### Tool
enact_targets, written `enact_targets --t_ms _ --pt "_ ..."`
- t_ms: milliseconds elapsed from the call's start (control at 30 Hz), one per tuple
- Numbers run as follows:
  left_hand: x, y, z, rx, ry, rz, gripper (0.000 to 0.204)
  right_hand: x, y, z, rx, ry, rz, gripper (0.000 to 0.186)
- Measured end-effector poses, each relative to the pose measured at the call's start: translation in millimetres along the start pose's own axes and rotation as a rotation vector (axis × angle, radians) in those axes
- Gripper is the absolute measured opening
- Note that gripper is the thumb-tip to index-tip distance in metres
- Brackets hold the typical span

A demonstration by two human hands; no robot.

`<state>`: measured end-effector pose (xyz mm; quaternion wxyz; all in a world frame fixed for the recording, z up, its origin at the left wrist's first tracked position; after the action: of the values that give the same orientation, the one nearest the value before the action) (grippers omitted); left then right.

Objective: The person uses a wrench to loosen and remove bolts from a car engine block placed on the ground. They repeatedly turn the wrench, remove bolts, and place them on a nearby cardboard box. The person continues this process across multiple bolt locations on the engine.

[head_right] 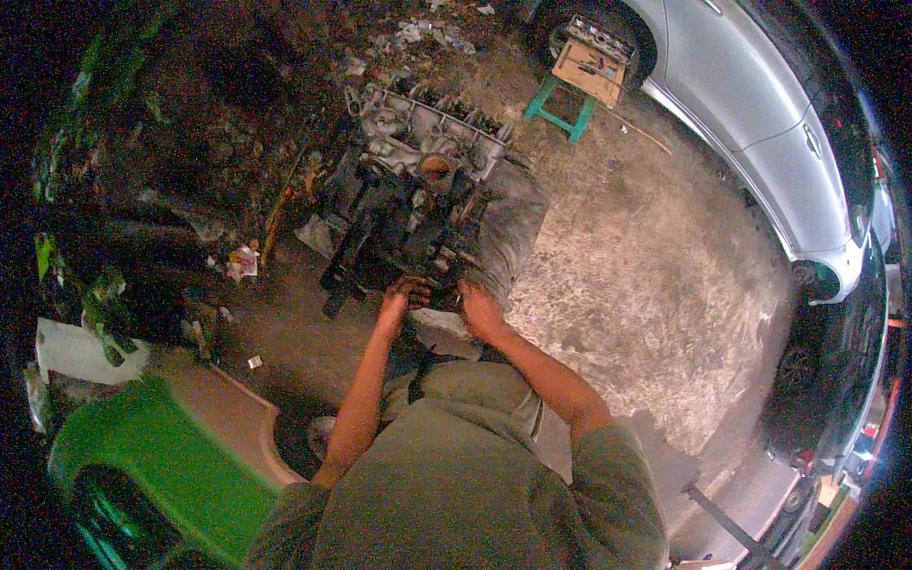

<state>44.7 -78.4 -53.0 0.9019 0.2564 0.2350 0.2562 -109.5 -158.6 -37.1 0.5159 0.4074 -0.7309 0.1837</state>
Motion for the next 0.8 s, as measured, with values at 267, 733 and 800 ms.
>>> enact_targets --t_ms 267,733,800 --pt "-9 5 2 -0.007 -0.040 -0.002 0.032 -29 -32 107 -0.397 -0.386 0.459 0.026" --pt "2 11 4 -0.053 0.008 0.066 0.030 -34 -80 105 -0.510 -1.383 0.106 0.030" --pt "2 9 4 -0.058 0.011 0.061 0.031 -32 -76 102 -0.559 -1.442 0.057 0.030"
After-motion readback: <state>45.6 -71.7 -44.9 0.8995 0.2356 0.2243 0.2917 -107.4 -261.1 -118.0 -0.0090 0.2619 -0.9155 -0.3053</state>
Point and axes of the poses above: each hand's wrist, its own y-axis away from the middle knuckle, its own x-axis out of the back of the hand, z = x × y, the point moved 8 cm from there along -y, towards the middle knuckle, and after that the axes turned 9 degrees about y, right-handed, at the moved point
